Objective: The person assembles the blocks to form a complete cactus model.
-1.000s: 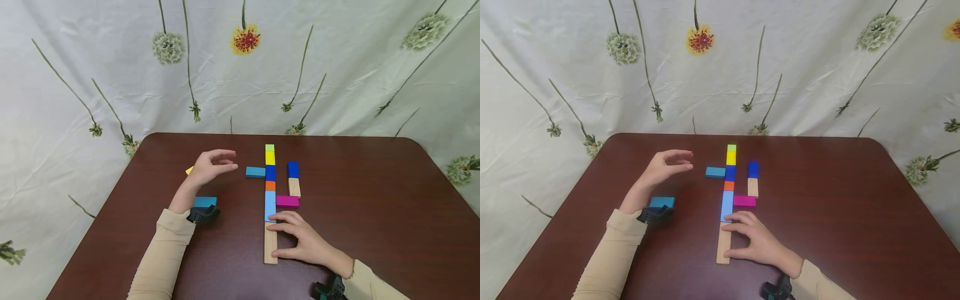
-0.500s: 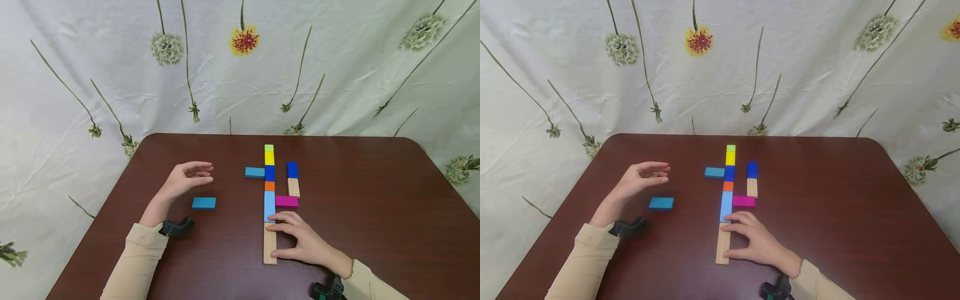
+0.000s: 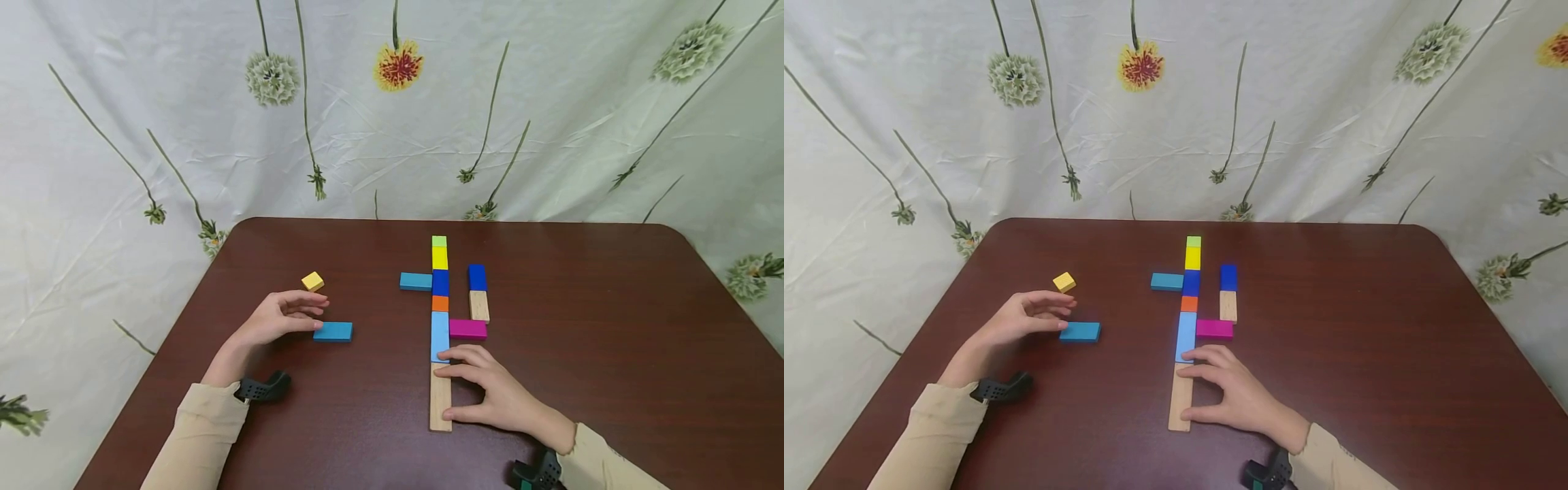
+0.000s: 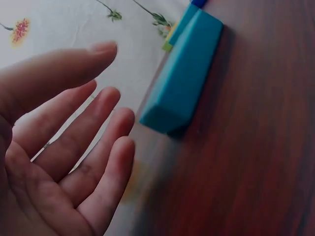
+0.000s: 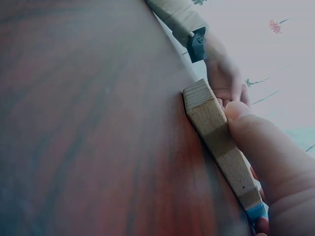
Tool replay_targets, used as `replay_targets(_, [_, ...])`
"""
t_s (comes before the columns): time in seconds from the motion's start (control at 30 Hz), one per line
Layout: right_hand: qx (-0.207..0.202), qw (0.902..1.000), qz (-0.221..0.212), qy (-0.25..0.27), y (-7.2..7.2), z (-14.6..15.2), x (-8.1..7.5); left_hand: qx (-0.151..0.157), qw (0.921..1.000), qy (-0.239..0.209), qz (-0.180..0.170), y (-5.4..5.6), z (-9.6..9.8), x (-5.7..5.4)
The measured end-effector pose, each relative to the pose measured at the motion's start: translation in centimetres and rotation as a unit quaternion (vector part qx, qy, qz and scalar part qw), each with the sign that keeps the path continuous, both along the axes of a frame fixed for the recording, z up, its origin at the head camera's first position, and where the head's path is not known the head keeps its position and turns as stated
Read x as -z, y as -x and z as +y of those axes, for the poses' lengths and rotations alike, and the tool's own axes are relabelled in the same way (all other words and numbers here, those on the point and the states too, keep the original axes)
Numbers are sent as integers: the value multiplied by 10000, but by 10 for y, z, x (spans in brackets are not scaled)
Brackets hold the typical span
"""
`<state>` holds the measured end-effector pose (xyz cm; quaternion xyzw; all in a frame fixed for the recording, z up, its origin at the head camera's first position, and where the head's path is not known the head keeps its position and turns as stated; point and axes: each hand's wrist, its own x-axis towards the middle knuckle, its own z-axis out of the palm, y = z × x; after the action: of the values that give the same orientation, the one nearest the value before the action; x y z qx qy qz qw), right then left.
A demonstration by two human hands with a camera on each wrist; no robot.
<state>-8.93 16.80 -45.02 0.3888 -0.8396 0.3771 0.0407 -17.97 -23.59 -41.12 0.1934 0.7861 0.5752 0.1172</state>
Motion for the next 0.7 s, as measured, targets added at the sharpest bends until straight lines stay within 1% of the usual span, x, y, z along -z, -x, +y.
replay_targets(0.13, [32, 10000, -50, -30, -1, 0, 0, 292, 9993, 208, -44, -1, -3, 5])
replay_targets(0.27, [31, 10000, -25, -53, 0, 0, 1, 423, 9976, 540, -112, -1, -4, 7])
replay_targets(0.37, [36, 10000, -13, -59, 0, 0, 0, 426, 9964, 711, -154, -2, -3, 7])
replay_targets(0.47, [38, 10000, 3, -60, 0, 0, 1, 394, 9960, 796, -119, -2, -1, 6])
replay_targets(0.57, [39, 10000, -8, -63, 0, 0, 1, 354, 9956, 872, 0, -2, 2, 7])
replay_targets(0.7, [50, 10000, -18, -60, 0, 0, 2, 222, 9932, 1136, 147, -2, 9, 8])
